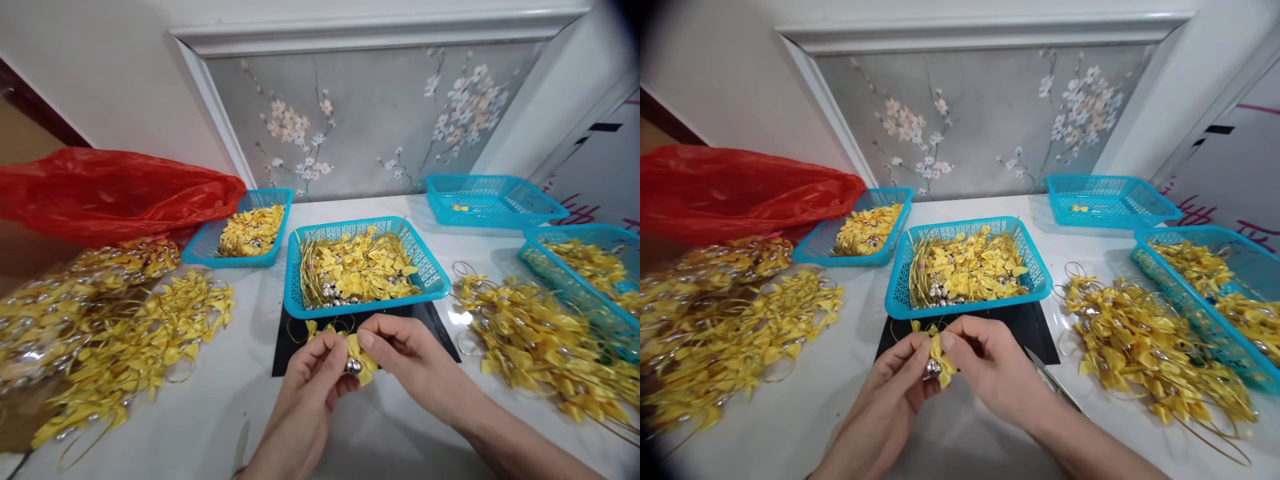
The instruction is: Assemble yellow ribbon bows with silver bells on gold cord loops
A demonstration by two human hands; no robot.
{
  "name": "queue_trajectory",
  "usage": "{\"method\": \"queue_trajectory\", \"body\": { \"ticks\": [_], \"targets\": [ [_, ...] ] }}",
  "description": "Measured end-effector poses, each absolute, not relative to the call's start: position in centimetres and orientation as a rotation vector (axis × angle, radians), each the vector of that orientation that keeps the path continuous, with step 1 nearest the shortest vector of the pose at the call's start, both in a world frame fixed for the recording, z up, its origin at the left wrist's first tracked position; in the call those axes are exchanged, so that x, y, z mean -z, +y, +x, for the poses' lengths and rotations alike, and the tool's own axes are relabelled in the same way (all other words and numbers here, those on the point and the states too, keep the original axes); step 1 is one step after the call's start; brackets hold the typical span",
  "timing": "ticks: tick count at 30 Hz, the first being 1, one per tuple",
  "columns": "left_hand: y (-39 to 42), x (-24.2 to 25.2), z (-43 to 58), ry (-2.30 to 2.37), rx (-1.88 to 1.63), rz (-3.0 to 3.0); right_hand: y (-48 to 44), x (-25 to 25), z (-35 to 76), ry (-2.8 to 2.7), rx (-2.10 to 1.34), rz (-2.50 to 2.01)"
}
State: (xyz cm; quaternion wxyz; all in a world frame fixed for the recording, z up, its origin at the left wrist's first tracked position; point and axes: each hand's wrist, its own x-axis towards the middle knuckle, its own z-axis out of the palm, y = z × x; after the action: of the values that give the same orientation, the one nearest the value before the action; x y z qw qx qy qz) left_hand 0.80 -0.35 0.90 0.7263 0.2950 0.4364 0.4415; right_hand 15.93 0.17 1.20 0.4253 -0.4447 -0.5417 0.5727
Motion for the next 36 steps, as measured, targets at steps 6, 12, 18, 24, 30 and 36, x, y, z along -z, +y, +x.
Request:
{"method": "queue_trajectory", "body": {
  "ticks": [6, 12, 18, 24, 30, 36],
  "targets": [
    [0.1, -1.1, 0.5, 0.985, -0.997, 0.310, 0.3, -0.8, 16.9, -1.367, -1.338, -1.061],
    [0.1, -1.1, 0.1, 0.746, -0.794, 0.072, 0.3, -1.2, 17.0, -1.682, -1.125, -0.902],
    [-0.5, -0.7, 0.1, 0.624, -0.602, -0.005, 0.6, -1.7, 16.3, -1.637, -1.190, -1.014],
    [-0.6, -1.0, 0.1, 0.562, -0.515, -0.024, 0.2, -2.4, 16.3, -1.462, -1.417, -1.045],
    [-0.4, -1.1, 0.1, 0.524, -0.471, 0.040, -0.1, -3.0, 16.4, -1.528, -1.342, -1.067],
    [-0.5, -1.0, 0.0, 0.504, -0.395, 0.061, -0.3, -3.2, 16.2, -1.552, -1.335, -1.055]
  ]
}}
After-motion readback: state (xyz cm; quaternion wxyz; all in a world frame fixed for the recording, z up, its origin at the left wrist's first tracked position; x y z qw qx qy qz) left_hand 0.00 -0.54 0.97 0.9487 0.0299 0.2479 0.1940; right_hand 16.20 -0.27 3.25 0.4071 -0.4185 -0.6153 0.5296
